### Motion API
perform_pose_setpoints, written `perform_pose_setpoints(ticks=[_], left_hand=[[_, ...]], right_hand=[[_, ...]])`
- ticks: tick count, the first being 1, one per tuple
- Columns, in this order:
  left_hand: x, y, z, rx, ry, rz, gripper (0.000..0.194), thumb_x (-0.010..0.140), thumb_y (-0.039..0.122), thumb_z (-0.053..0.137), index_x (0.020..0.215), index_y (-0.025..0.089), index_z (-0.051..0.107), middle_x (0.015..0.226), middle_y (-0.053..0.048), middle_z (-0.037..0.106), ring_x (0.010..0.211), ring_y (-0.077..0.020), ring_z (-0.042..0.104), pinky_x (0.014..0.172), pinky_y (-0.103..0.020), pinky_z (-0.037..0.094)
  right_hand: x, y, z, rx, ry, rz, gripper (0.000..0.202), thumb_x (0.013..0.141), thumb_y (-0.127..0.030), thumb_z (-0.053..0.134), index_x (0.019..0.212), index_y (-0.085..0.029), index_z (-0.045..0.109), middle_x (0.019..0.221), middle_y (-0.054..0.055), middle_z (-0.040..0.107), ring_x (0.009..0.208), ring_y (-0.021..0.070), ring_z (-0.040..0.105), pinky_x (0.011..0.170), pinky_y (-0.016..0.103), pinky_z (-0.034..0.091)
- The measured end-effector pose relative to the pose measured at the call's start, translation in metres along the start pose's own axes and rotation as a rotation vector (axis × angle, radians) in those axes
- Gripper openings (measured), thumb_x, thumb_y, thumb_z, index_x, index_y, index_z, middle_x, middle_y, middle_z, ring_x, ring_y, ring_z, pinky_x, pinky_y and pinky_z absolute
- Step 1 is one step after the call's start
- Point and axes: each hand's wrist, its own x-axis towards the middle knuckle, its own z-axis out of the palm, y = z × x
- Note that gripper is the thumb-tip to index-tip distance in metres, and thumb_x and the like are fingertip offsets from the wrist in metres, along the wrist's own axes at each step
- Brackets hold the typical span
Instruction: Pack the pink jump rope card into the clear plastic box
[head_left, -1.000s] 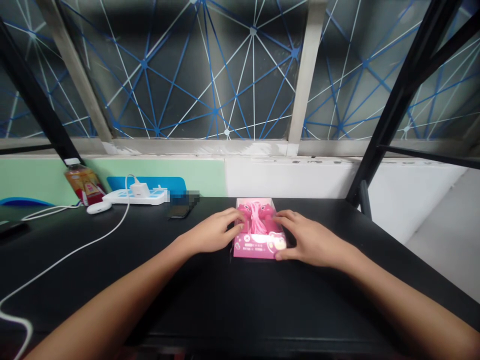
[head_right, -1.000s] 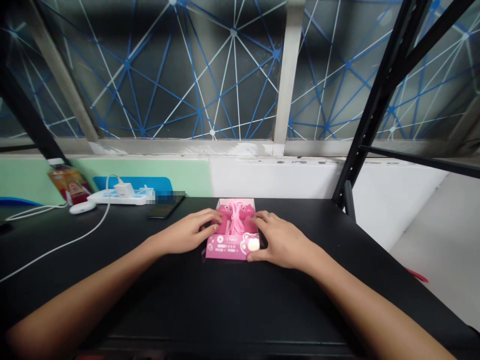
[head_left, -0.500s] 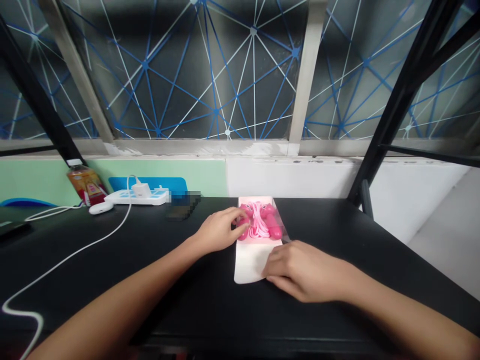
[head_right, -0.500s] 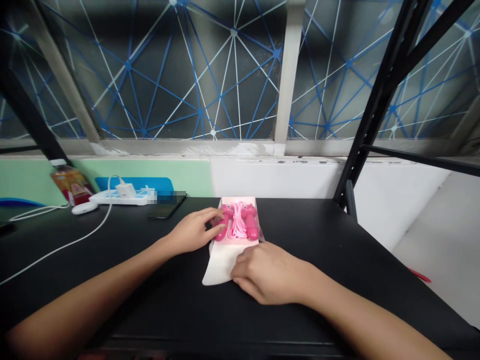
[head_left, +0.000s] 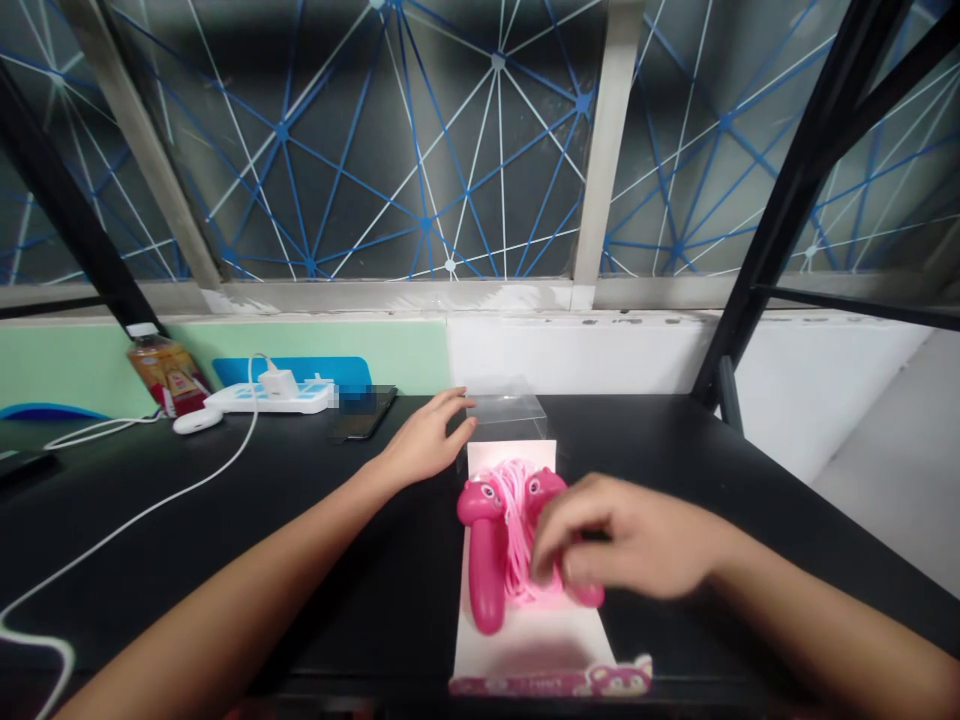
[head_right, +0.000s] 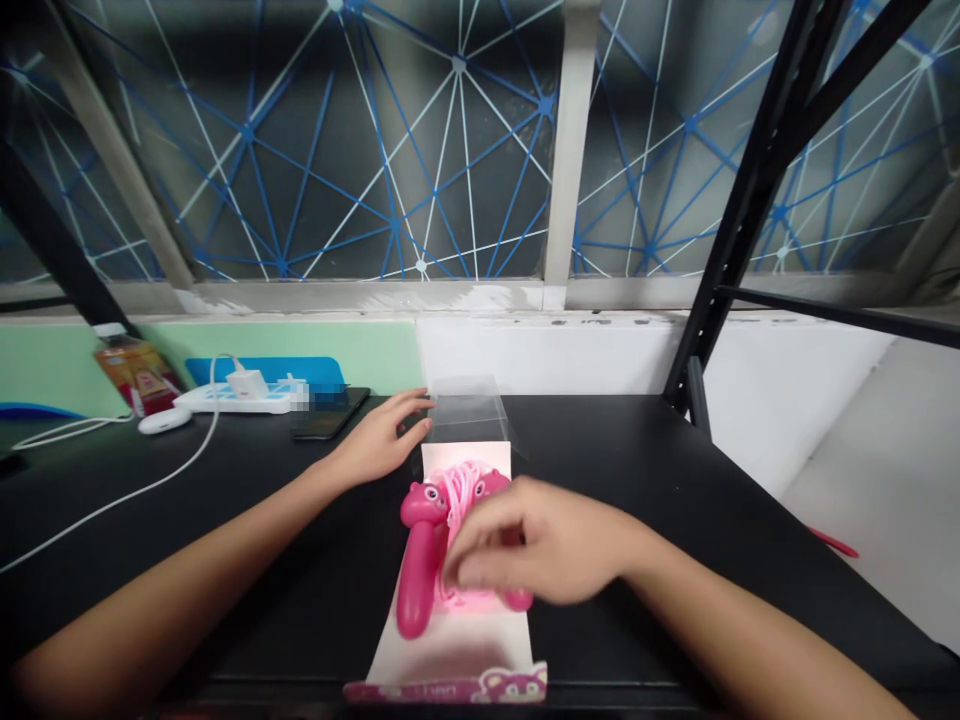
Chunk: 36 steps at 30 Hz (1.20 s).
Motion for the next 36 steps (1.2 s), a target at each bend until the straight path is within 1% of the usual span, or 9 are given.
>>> perform_pose_setpoints(ticks=[2, 4, 6, 10, 14, 19, 25, 30, 36], left_hand=[[-0.008, 0.012, -0.015, 0.032, -0.009, 0.054, 0.031, 0.093, 0.040, 0.046, 0.108, 0.020, 0.065, 0.111, -0.007, 0.066, 0.094, -0.0206, 0.062, 0.080, -0.032, 0.047], [-0.015, 0.028, -0.031, 0.029, -0.205, 0.058, 0.030, 0.094, 0.042, 0.047, 0.093, 0.020, 0.067, 0.077, -0.002, 0.067, 0.069, -0.0159, 0.060, 0.065, -0.027, 0.042], [-0.021, 0.041, -0.044, 0.011, -0.449, 0.066, 0.030, 0.089, 0.047, 0.055, 0.092, 0.021, 0.069, 0.063, 0.002, 0.063, 0.056, -0.0136, 0.056, 0.055, -0.025, 0.036], [-0.026, 0.054, -0.051, -0.010, -0.581, 0.036, 0.036, 0.081, 0.055, 0.064, 0.095, 0.022, 0.068, 0.061, 0.002, 0.063, 0.053, -0.0139, 0.054, 0.050, -0.025, 0.030], [-0.025, 0.047, -0.043, -0.076, -0.583, 0.041, 0.034, 0.085, 0.052, 0.061, 0.099, 0.021, 0.066, 0.066, 0.001, 0.064, 0.058, -0.0146, 0.056, 0.053, -0.024, 0.034], [-0.022, 0.034, -0.038, -0.149, -0.576, -0.010, 0.039, 0.087, 0.054, 0.058, 0.104, 0.020, 0.064, 0.071, 0.000, 0.065, 0.061, -0.0142, 0.058, 0.057, -0.023, 0.038], [-0.024, 0.025, -0.044, -0.166, -0.632, -0.009, 0.042, 0.079, 0.052, 0.066, 0.109, 0.022, 0.062, 0.081, 0.000, 0.067, 0.069, -0.0148, 0.060, 0.061, -0.023, 0.042], [-0.026, 0.026, -0.044, -0.219, -0.620, -0.039, 0.034, 0.083, 0.046, 0.065, 0.104, 0.020, 0.061, 0.073, 0.000, 0.066, 0.062, -0.0143, 0.061, 0.057, -0.023, 0.041], [-0.026, 0.027, -0.040, -0.132, -0.553, -0.014, 0.031, 0.081, 0.045, 0.067, 0.096, 0.020, 0.061, 0.080, -0.001, 0.067, 0.066, -0.0151, 0.061, 0.057, -0.023, 0.041]], right_hand=[[0.002, 0.012, -0.005, -0.268, 0.278, 0.094, 0.024, 0.096, -0.033, 0.050, 0.102, -0.019, 0.069, 0.096, 0.005, 0.072, 0.086, 0.0181, 0.066, 0.080, 0.031, 0.051], [0.003, 0.025, -0.007, -0.625, 0.446, 0.181, 0.025, 0.092, -0.037, 0.056, 0.107, -0.021, 0.068, 0.103, 0.008, 0.069, 0.095, 0.0240, 0.064, 0.082, 0.037, 0.050], [0.004, 0.037, -0.007, -0.731, 0.437, 0.232, 0.031, 0.090, -0.043, 0.058, 0.112, -0.022, 0.065, 0.102, 0.008, 0.067, 0.092, 0.0242, 0.063, 0.078, 0.037, 0.050], [0.009, 0.042, -0.003, -0.659, 0.364, 0.226, 0.034, 0.088, -0.046, 0.061, 0.113, -0.024, 0.064, 0.102, 0.006, 0.064, 0.085, 0.0202, 0.063, 0.076, 0.034, 0.050], [0.013, 0.037, -0.002, -0.553, 0.330, 0.173, 0.032, 0.085, -0.043, 0.066, 0.112, -0.025, 0.066, 0.105, 0.005, 0.064, 0.090, 0.0191, 0.062, 0.082, 0.032, 0.048], [0.011, 0.041, -0.006, -0.452, 0.382, 0.246, 0.027, 0.091, -0.041, 0.058, 0.105, -0.022, 0.068, 0.087, 0.003, 0.066, 0.068, 0.0151, 0.060, 0.063, 0.028, 0.046], [0.010, 0.037, -0.006, -0.436, 0.322, 0.269, 0.028, 0.086, -0.041, 0.063, 0.107, -0.022, 0.066, 0.086, 0.002, 0.069, 0.070, 0.0163, 0.060, 0.062, 0.028, 0.044], [0.016, 0.037, -0.003, -0.327, 0.315, 0.335, 0.030, 0.090, -0.042, 0.057, 0.108, -0.020, 0.063, 0.075, 0.001, 0.066, 0.060, 0.0149, 0.057, 0.052, 0.026, 0.040], [0.017, 0.039, -0.002, -0.576, 0.320, 0.268, 0.030, 0.094, -0.038, 0.052, 0.117, -0.022, 0.060, 0.104, 0.007, 0.067, 0.085, 0.0206, 0.063, 0.073, 0.032, 0.049]])
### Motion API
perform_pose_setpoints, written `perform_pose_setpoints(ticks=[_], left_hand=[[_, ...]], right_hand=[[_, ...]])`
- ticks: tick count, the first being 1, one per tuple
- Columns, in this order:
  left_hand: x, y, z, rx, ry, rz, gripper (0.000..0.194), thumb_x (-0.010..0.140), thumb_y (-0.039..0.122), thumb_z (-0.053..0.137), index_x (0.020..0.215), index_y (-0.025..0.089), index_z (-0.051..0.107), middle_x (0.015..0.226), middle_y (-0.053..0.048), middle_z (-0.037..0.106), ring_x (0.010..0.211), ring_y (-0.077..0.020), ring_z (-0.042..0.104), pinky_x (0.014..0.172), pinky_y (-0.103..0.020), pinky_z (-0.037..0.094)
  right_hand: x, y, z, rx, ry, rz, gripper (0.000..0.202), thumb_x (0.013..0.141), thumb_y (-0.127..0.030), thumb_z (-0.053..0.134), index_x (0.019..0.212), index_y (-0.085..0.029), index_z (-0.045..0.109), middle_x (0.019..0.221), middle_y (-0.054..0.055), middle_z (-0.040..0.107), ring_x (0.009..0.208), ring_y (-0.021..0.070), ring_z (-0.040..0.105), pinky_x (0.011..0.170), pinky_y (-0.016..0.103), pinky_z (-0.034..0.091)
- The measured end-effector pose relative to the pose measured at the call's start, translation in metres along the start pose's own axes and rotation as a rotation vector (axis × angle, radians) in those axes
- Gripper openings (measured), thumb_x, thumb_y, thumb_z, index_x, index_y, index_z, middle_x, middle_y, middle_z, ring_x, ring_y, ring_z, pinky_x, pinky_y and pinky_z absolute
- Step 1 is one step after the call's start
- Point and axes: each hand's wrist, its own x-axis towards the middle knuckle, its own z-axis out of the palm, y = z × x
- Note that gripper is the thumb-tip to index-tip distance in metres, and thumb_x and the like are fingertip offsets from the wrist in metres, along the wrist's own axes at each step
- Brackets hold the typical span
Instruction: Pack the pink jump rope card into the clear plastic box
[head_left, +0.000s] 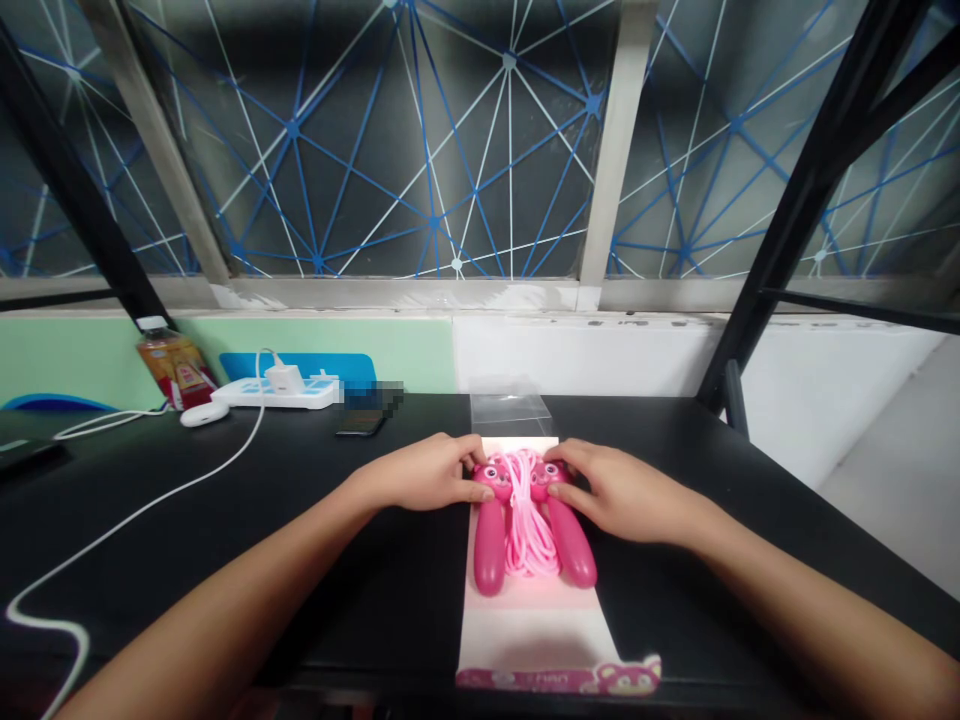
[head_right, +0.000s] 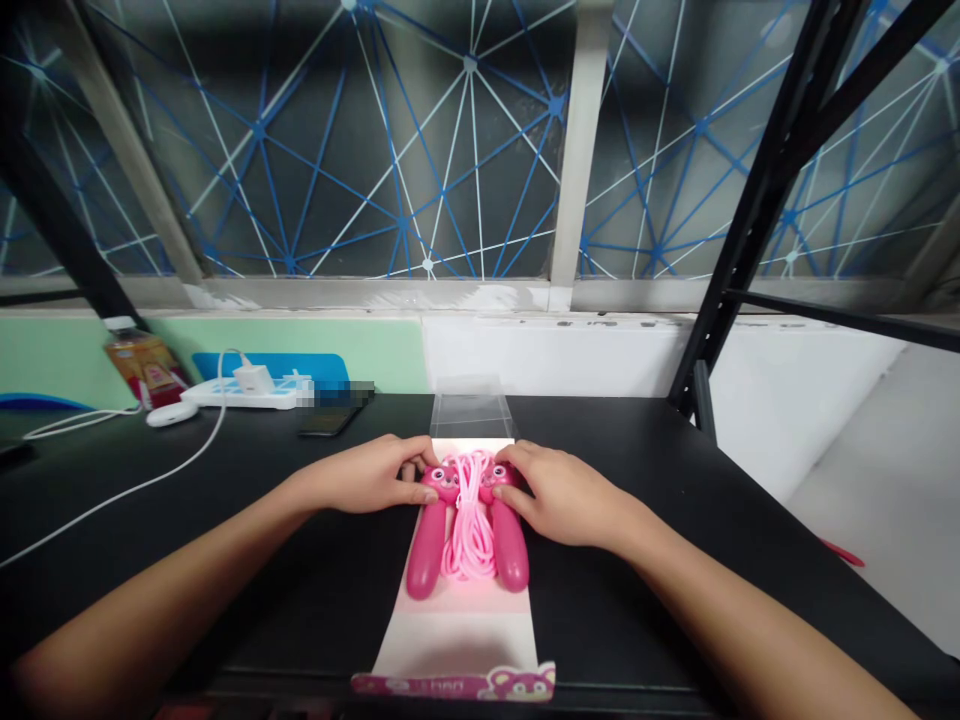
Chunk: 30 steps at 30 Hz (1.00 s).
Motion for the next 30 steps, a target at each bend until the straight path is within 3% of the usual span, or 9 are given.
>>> perform_pose_setpoints(ticks=[3, 7, 11, 14, 18, 21, 23, 25, 30], left_hand=[[0.000, 0.000, 0.000, 0.048, 0.026, -0.005, 0.032, 0.081, 0.048, 0.066, 0.095, 0.020, 0.061, 0.077, -0.001, 0.066, 0.064, -0.0155, 0.060, 0.056, -0.023, 0.039], [0.002, 0.003, 0.003, 0.088, 0.056, 0.008, 0.033, 0.082, 0.049, 0.064, 0.097, 0.020, 0.062, 0.075, -0.001, 0.065, 0.064, -0.0162, 0.060, 0.056, -0.024, 0.038], [0.006, 0.007, 0.011, 0.153, 0.114, 0.033, 0.032, 0.086, 0.048, 0.061, 0.104, 0.022, 0.062, 0.081, -0.003, 0.067, 0.067, -0.0182, 0.061, 0.059, -0.026, 0.040], [0.009, 0.008, 0.013, 0.206, 0.160, 0.080, 0.033, 0.086, 0.050, 0.061, 0.105, 0.023, 0.063, 0.088, -0.004, 0.067, 0.075, -0.0198, 0.062, 0.064, -0.028, 0.043], [0.016, 0.000, 0.012, 0.252, 0.360, 0.066, 0.033, 0.093, 0.046, 0.050, 0.114, 0.023, 0.061, 0.096, -0.004, 0.065, 0.087, -0.0208, 0.062, 0.075, -0.032, 0.048], [0.024, -0.015, 0.012, 0.280, 0.484, 0.047, 0.039, 0.095, 0.039, 0.047, 0.130, 0.024, 0.053, 0.126, -0.008, 0.057, 0.116, -0.0248, 0.055, 0.097, -0.039, 0.045], [0.027, -0.026, 0.012, 0.253, 0.446, 0.048, 0.041, 0.094, 0.037, 0.048, 0.133, 0.024, 0.052, 0.147, -0.009, 0.042, 0.132, -0.0271, 0.043, 0.109, -0.042, 0.037], [0.029, -0.035, 0.012, 0.208, 0.387, 0.041, 0.039, 0.093, 0.037, 0.050, 0.129, 0.024, 0.055, 0.153, -0.010, 0.034, 0.137, -0.0285, 0.039, 0.112, -0.044, 0.034], [0.030, -0.042, 0.008, 0.106, 0.377, 0.065, 0.021, 0.087, 0.025, 0.052, 0.106, 0.022, 0.060, 0.138, -0.010, 0.052, 0.123, -0.0265, 0.054, 0.093, -0.039, 0.050]], right_hand=[[0.000, -0.007, -0.001, -0.158, 0.011, -0.006, 0.030, 0.095, -0.037, 0.049, 0.118, -0.021, 0.060, 0.104, 0.009, 0.066, 0.086, 0.0226, 0.064, 0.075, 0.036, 0.051], [-0.006, -0.028, 0.001, -0.413, 0.078, -0.084, 0.034, 0.096, -0.039, 0.046, 0.120, -0.019, 0.061, 0.116, 0.014, 0.062, 0.099, 0.0296, 0.061, 0.064, 0.035, 0.052], [-0.018, -0.047, 0.007, -0.413, -0.049, -0.330, 0.049, 0.094, -0.055, 0.047, 0.133, -0.026, 0.052, 0.119, 0.013, 0.064, 0.098, 0.0305, 0.063, 0.061, 0.034, 0.051], [-0.022, -0.050, 0.012, -0.438, -0.068, -0.367, 0.050, 0.090, -0.051, 0.055, 0.135, -0.029, 0.051, 0.114, 0.013, 0.066, 0.096, 0.0305, 0.064, 0.062, 0.032, 0.050], [-0.018, -0.043, 0.014, -0.442, -0.058, -0.350, 0.038, 0.094, -0.036, 0.053, 0.132, -0.032, 0.053, 0.114, 0.010, 0.066, 0.095, 0.0273, 0.064, 0.060, 0.030, 0.049], [-0.014, -0.035, 0.012, -0.425, -0.072, -0.357, 0.037, 0.096, -0.033, 0.050, 0.133, -0.032, 0.052, 0.122, 0.009, 0.063, 0.103, 0.0290, 0.062, 0.064, 0.032, 0.051], [-0.012, -0.031, 0.010, -0.413, -0.090, -0.363, 0.038, 0.096, -0.032, 0.049, 0.134, -0.032, 0.051, 0.127, 0.009, 0.061, 0.108, 0.0305, 0.061, 0.067, 0.035, 0.053], [-0.011, -0.029, 0.009, -0.403, -0.114, -0.375, 0.038, 0.096, -0.032, 0.048, 0.134, -0.029, 0.051, 0.129, 0.010, 0.060, 0.108, 0.0309, 0.061, 0.068, 0.036, 0.054], [-0.012, -0.031, 0.008, -0.404, -0.100, -0.430, 0.040, 0.097, -0.041, 0.046, 0.134, -0.026, 0.052, 0.125, 0.012, 0.062, 0.103, 0.0289, 0.063, 0.066, 0.034, 0.053]])
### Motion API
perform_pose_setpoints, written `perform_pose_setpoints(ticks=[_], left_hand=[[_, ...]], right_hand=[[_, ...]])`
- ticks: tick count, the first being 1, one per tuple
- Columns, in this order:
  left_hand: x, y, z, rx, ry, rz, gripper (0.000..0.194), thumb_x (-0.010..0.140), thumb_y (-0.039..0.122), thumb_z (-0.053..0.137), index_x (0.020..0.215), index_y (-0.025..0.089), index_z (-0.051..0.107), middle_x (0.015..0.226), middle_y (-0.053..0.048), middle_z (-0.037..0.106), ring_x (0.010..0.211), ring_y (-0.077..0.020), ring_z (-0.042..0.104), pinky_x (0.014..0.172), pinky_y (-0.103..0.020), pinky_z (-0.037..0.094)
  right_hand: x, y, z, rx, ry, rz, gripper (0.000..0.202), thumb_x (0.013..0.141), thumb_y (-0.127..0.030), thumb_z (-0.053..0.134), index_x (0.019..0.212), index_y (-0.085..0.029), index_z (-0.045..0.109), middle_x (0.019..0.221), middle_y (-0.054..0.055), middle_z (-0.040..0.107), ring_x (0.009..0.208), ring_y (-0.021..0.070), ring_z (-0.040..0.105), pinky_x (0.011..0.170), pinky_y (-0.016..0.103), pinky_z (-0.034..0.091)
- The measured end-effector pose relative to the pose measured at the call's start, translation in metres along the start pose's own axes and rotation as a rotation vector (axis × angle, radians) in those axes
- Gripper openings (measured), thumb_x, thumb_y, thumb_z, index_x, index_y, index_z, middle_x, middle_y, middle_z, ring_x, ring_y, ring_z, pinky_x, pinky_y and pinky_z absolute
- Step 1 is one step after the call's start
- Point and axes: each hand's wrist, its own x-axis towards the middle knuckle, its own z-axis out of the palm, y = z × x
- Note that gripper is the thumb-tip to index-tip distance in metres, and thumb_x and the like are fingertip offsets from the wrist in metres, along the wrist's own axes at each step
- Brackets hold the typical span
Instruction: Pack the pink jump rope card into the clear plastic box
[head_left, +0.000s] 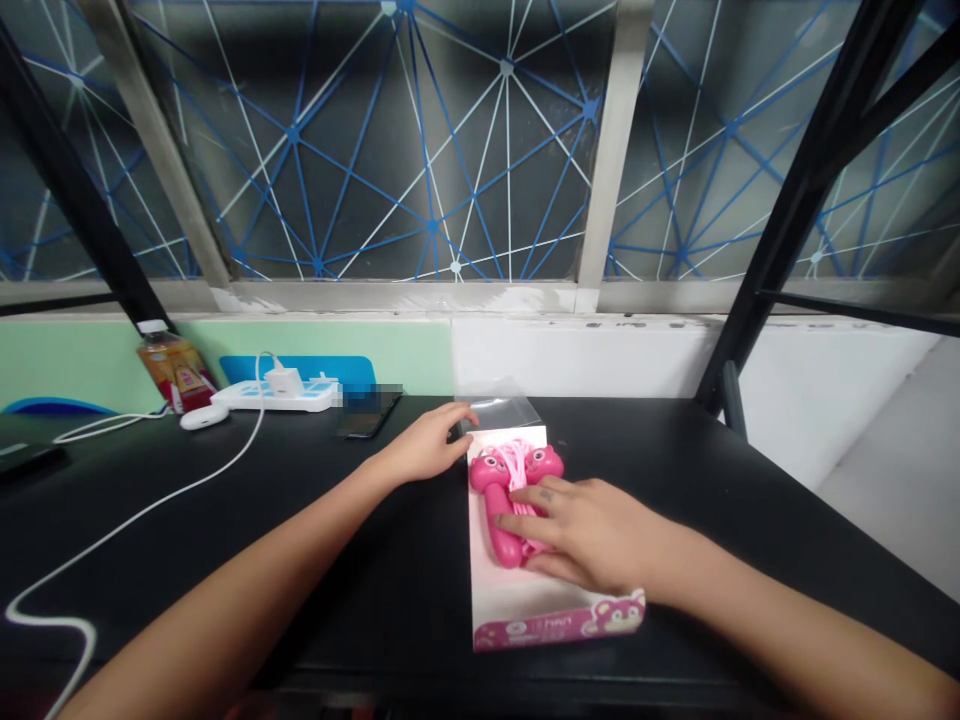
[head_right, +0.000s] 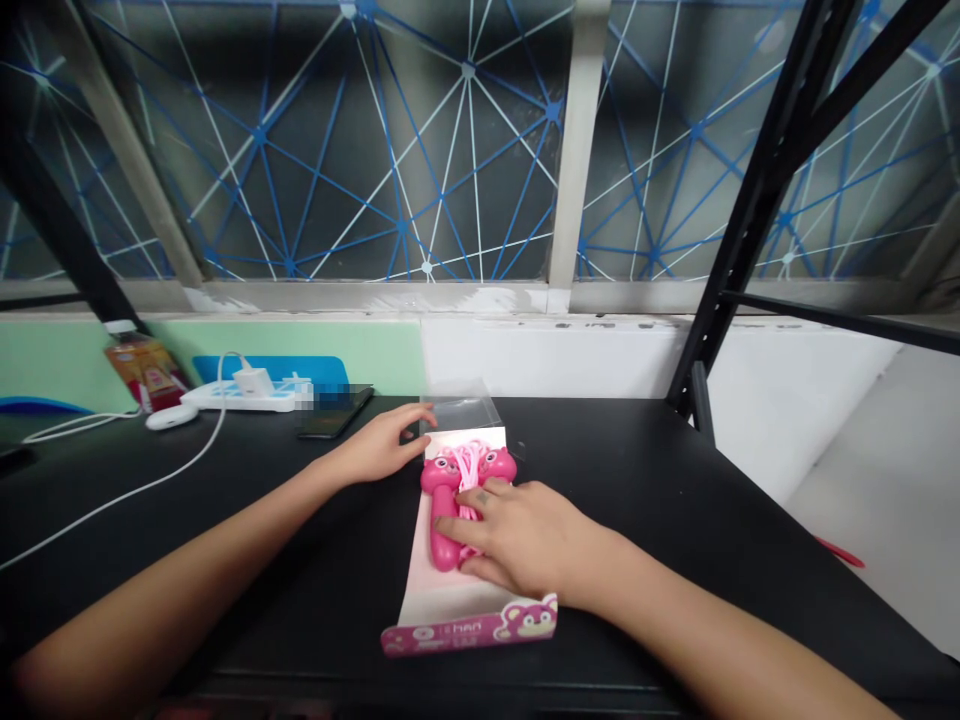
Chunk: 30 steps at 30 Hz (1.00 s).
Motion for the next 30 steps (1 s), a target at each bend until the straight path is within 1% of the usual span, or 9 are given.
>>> perform_pose_setpoints(ticks=[4, 9, 14, 16, 18, 21, 23, 25, 30], left_hand=[[-0.001, 0.007, -0.001, -0.056, -0.023, 0.013, 0.022, 0.083, 0.014, 0.049, 0.100, 0.023, 0.059, 0.126, -0.007, 0.061, 0.117, -0.0241, 0.057, 0.085, -0.033, 0.053], [-0.010, 0.030, 0.002, -0.117, -0.086, 0.057, 0.023, 0.084, 0.013, 0.046, 0.103, 0.023, 0.057, 0.128, -0.006, 0.057, 0.116, -0.0214, 0.056, 0.086, -0.031, 0.053], [-0.016, 0.045, 0.000, -0.053, -0.112, 0.102, 0.021, 0.090, 0.018, 0.045, 0.108, 0.023, 0.056, 0.115, -0.006, 0.060, 0.103, -0.0208, 0.060, 0.087, -0.034, 0.050], [-0.016, 0.045, -0.003, -0.037, -0.110, 0.110, 0.022, 0.090, 0.018, 0.045, 0.108, 0.023, 0.056, 0.116, -0.006, 0.060, 0.103, -0.0212, 0.059, 0.088, -0.034, 0.048], [-0.015, 0.043, -0.005, -0.033, -0.107, 0.110, 0.022, 0.089, 0.016, 0.045, 0.107, 0.023, 0.056, 0.116, -0.006, 0.060, 0.103, -0.0211, 0.059, 0.088, -0.034, 0.047], [-0.014, 0.040, -0.006, -0.033, -0.095, 0.097, 0.024, 0.087, 0.014, 0.045, 0.107, 0.023, 0.056, 0.116, -0.005, 0.060, 0.100, -0.0201, 0.059, 0.086, -0.033, 0.047], [-0.014, 0.040, -0.005, -0.040, -0.098, 0.096, 0.026, 0.086, 0.013, 0.045, 0.108, 0.023, 0.055, 0.116, -0.005, 0.059, 0.099, -0.0197, 0.059, 0.085, -0.033, 0.048], [-0.014, 0.040, -0.004, -0.046, -0.101, 0.097, 0.027, 0.086, 0.012, 0.045, 0.109, 0.023, 0.055, 0.116, -0.005, 0.059, 0.100, -0.0198, 0.060, 0.084, -0.033, 0.048], [-0.016, 0.045, 0.000, -0.069, -0.101, 0.086, 0.024, 0.087, 0.012, 0.043, 0.103, 0.022, 0.056, 0.112, -0.005, 0.060, 0.096, -0.0192, 0.061, 0.079, -0.031, 0.049]], right_hand=[[0.001, 0.000, 0.003, -0.002, 0.036, 0.011, 0.036, 0.098, -0.039, 0.046, 0.132, -0.030, 0.053, 0.123, 0.008, 0.064, 0.103, 0.0256, 0.063, 0.066, 0.031, 0.052], [0.007, 0.010, 0.017, -0.107, 0.063, 0.132, 0.036, 0.096, -0.035, 0.051, 0.132, -0.032, 0.053, 0.122, 0.008, 0.064, 0.100, 0.0268, 0.063, 0.063, 0.032, 0.053], [0.011, 0.012, 0.020, -0.251, 0.127, 0.132, 0.033, 0.095, -0.024, 0.051, 0.127, -0.017, 0.058, 0.112, 0.016, 0.066, 0.098, 0.0293, 0.062, 0.076, 0.040, 0.052], [0.010, 0.005, 0.014, -0.148, 0.134, 0.063, 0.031, 0.098, -0.031, 0.048, 0.122, -0.017, 0.062, 0.103, 0.013, 0.067, 0.092, 0.0260, 0.062, 0.076, 0.039, 0.050], [0.008, -0.004, 0.007, 0.051, 0.084, -0.057, 0.037, 0.097, -0.046, 0.047, 0.119, -0.021, 0.063, 0.098, 0.008, 0.067, 0.087, 0.0218, 0.062, 0.074, 0.034, 0.049], [0.005, -0.017, 0.002, 0.287, -0.001, -0.181, 0.049, 0.087, -0.062, 0.055, 0.114, -0.022, 0.065, 0.096, 0.003, 0.067, 0.087, 0.0187, 0.061, 0.076, 0.030, 0.047], [0.003, -0.021, 0.002, 0.336, -0.022, -0.168, 0.054, 0.082, -0.065, 0.058, 0.113, -0.022, 0.066, 0.101, 0.004, 0.067, 0.090, 0.0198, 0.061, 0.079, 0.030, 0.047], [0.002, -0.022, 0.003, 0.333, -0.039, -0.122, 0.056, 0.082, -0.066, 0.058, 0.115, -0.021, 0.065, 0.107, 0.006, 0.067, 0.094, 0.0222, 0.062, 0.081, 0.032, 0.047], [0.005, -0.015, 0.005, 0.235, -0.064, 0.001, 0.051, 0.092, -0.054, 0.050, 0.129, -0.019, 0.058, 0.120, 0.012, 0.064, 0.105, 0.0287, 0.060, 0.088, 0.041, 0.047]])
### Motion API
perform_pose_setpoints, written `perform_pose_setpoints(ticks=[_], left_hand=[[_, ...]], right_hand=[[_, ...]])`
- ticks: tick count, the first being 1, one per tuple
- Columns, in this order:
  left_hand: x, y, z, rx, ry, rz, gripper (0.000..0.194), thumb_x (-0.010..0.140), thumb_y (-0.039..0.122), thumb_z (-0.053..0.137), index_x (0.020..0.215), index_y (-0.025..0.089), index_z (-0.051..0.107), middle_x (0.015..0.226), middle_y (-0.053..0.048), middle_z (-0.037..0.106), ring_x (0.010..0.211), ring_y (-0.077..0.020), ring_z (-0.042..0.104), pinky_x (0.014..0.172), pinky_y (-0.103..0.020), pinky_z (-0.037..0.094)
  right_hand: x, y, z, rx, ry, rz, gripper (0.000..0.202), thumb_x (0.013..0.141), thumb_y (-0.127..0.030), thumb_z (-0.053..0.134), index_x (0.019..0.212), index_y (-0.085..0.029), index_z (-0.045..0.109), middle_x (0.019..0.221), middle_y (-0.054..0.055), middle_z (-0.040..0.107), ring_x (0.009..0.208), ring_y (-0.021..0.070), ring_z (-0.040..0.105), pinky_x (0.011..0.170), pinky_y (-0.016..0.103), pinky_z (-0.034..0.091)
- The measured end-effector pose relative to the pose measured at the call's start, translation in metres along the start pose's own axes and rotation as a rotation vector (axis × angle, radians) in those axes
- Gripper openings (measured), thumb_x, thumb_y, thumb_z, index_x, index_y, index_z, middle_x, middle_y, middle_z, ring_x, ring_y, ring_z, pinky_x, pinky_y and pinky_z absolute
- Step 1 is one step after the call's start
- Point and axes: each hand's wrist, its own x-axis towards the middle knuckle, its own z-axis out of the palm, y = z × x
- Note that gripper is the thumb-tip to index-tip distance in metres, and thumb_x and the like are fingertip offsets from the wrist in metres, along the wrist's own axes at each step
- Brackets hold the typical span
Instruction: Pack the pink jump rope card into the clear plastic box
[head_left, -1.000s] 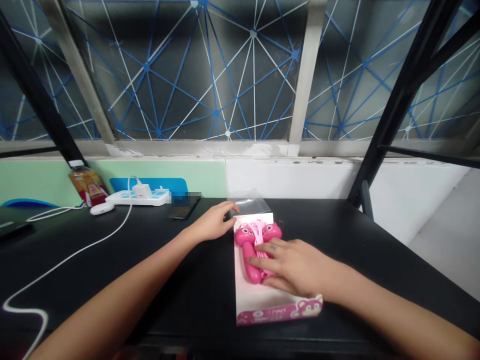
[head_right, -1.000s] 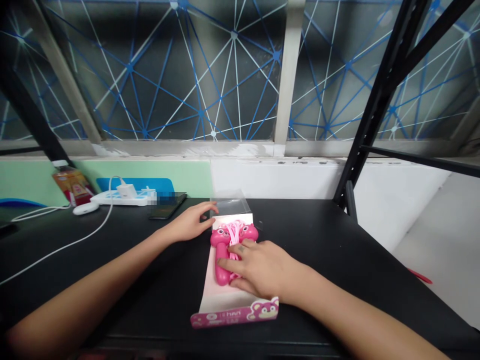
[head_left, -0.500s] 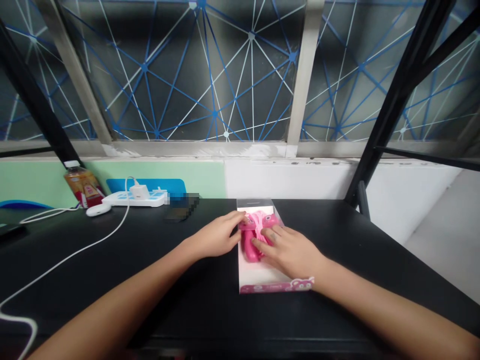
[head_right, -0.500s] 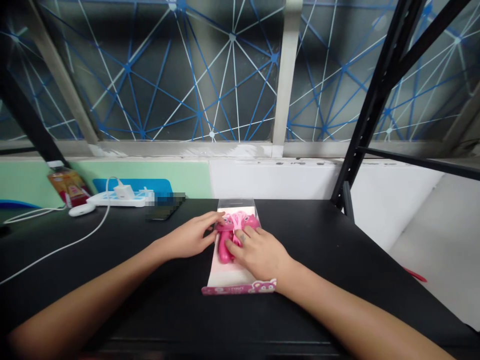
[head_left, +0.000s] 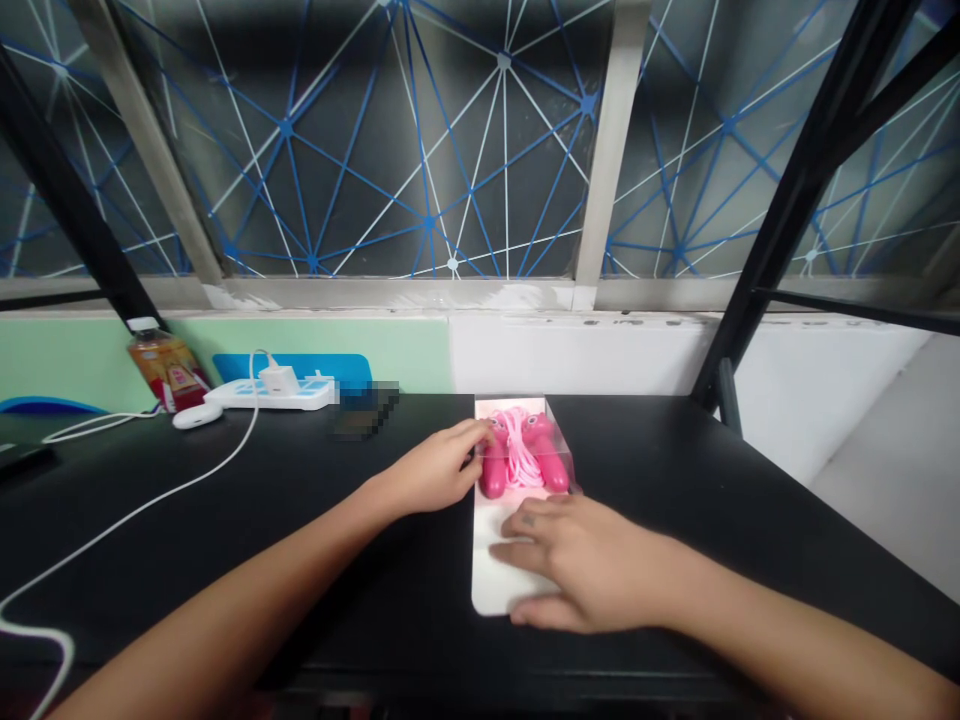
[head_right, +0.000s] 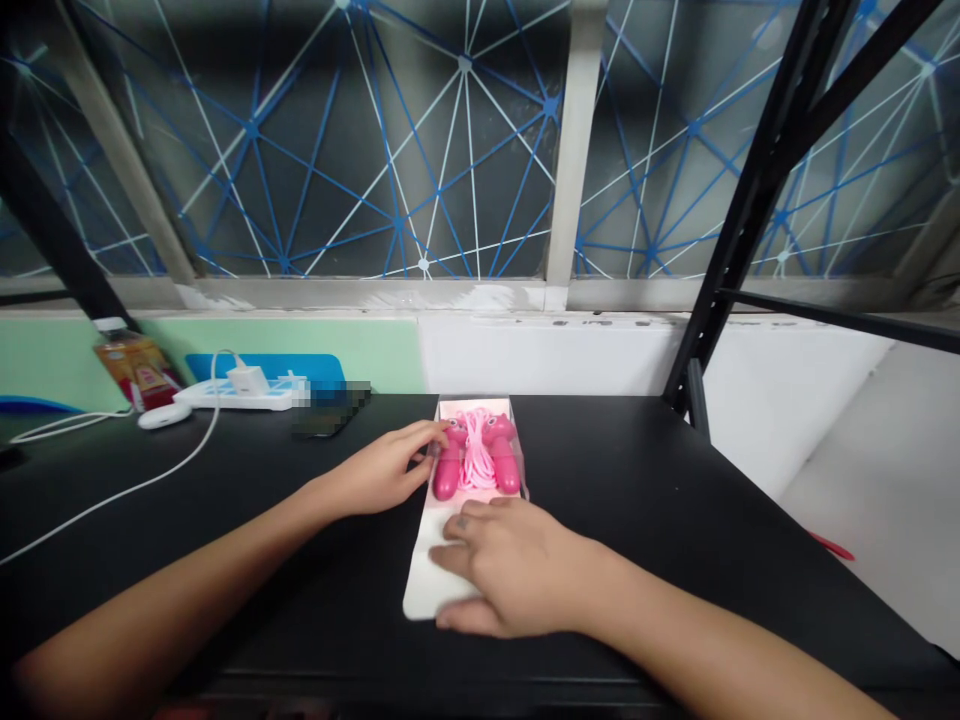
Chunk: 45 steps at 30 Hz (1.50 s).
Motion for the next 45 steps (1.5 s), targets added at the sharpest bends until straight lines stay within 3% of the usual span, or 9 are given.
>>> perform_pose_setpoints(ticks=[9, 13, 16, 20, 24, 34, 38, 42, 45], left_hand=[[-0.001, -0.001, -0.003, 0.045, -0.013, 0.011, 0.020, 0.089, 0.015, 0.045, 0.103, 0.023, 0.056, 0.115, -0.005, 0.061, 0.096, -0.0197, 0.060, 0.081, -0.032, 0.048], [-0.002, -0.007, -0.010, -0.026, -0.095, -0.004, 0.017, 0.095, 0.028, 0.044, 0.104, 0.023, 0.057, 0.129, -0.005, 0.058, 0.116, -0.0215, 0.055, 0.099, -0.035, 0.043], [-0.002, -0.006, -0.014, -0.097, -0.132, -0.061, 0.033, 0.102, 0.040, 0.030, 0.112, 0.024, 0.057, 0.139, -0.003, 0.051, 0.130, -0.0207, 0.045, 0.112, -0.037, 0.031], [-0.005, -0.002, -0.015, -0.095, -0.135, -0.057, 0.034, 0.100, 0.046, 0.037, 0.117, 0.024, 0.056, 0.137, -0.005, 0.052, 0.124, -0.0219, 0.051, 0.106, -0.038, 0.038], [-0.008, -0.003, -0.013, 0.004, -0.148, 0.018, 0.054, 0.079, 0.046, 0.070, 0.126, 0.026, 0.051, 0.141, -0.008, 0.049, 0.121, -0.0275, 0.053, 0.100, -0.040, 0.043], [-0.007, -0.008, -0.006, 0.124, -0.011, -0.037, 0.030, 0.086, 0.031, 0.059, 0.115, 0.024, 0.060, 0.114, -0.006, 0.062, 0.092, -0.0201, 0.063, 0.081, -0.032, 0.048], [-0.008, -0.007, -0.010, 0.028, -0.135, -0.120, 0.030, 0.091, 0.027, 0.048, 0.120, 0.022, 0.055, 0.068, 0.003, 0.063, 0.061, -0.0155, 0.061, 0.062, -0.027, 0.044], [-0.007, -0.010, -0.014, -0.164, -0.269, -0.137, 0.041, 0.088, 0.026, 0.052, 0.129, 0.022, 0.048, 0.070, 0.003, 0.068, 0.061, -0.0144, 0.064, 0.062, -0.025, 0.046], [-0.006, -0.015, -0.012, -0.126, -0.221, -0.096, 0.035, 0.086, 0.027, 0.057, 0.121, 0.023, 0.055, 0.071, 0.003, 0.066, 0.062, -0.0138, 0.061, 0.060, -0.024, 0.044]], right_hand=[[-0.009, 0.017, -0.012, 0.083, 0.015, 0.060, 0.048, 0.090, -0.044, 0.058, 0.132, -0.022, 0.055, 0.132, 0.011, 0.059, 0.115, 0.0280, 0.058, 0.098, 0.044, 0.046], [-0.012, 0.033, -0.018, 0.062, 0.281, 0.121, 0.024, 0.093, -0.023, 0.050, 0.113, -0.021, 0.064, 0.109, 0.007, 0.068, 0.103, 0.0218, 0.061, 0.094, 0.040, 0.048], [-0.012, 0.046, -0.013, 0.054, 0.446, 0.204, 0.026, 0.092, -0.025, 0.054, 0.116, -0.023, 0.062, 0.117, 0.008, 0.063, 0.111, 0.0237, 0.057, 0.097, 0.043, 0.047], [-0.011, 0.055, 0.002, 0.039, 0.367, 0.294, 0.052, 0.087, -0.034, 0.061, 0.135, -0.022, 0.048, 0.137, 0.013, 0.049, 0.127, 0.0299, 0.044, 0.103, 0.050, 0.043], [-0.008, 0.055, 0.006, 0.000, 0.426, 0.357, 0.043, 0.092, -0.032, 0.053, 0.132, -0.021, 0.049, 0.135, 0.014, 0.049, 0.126, 0.0300, 0.045, 0.103, 0.051, 0.043], [-0.012, 0.068, 0.004, 0.194, 0.304, 0.483, 0.026, 0.090, -0.029, 0.052, 0.113, -0.019, 0.059, 0.076, 0.002, 0.067, 0.067, 0.0182, 0.063, 0.062, 0.031, 0.048], [-0.014, 0.068, 0.000, 0.328, 0.277, 0.484, 0.029, 0.091, -0.027, 0.050, 0.117, -0.016, 0.056, 0.074, 0.001, 0.069, 0.064, 0.0168, 0.064, 0.060, 0.029, 0.047], [-0.021, 0.071, -0.005, 0.515, 0.137, 0.422, 0.045, 0.089, -0.022, 0.051, 0.133, -0.015, 0.045, 0.081, 0.003, 0.072, 0.068, 0.0162, 0.066, 0.064, 0.029, 0.050], [-0.020, 0.074, -0.001, 0.393, 0.169, 0.440, 0.040, 0.088, -0.023, 0.054, 0.127, -0.017, 0.049, 0.082, 0.003, 0.071, 0.069, 0.0174, 0.066, 0.064, 0.030, 0.050]])
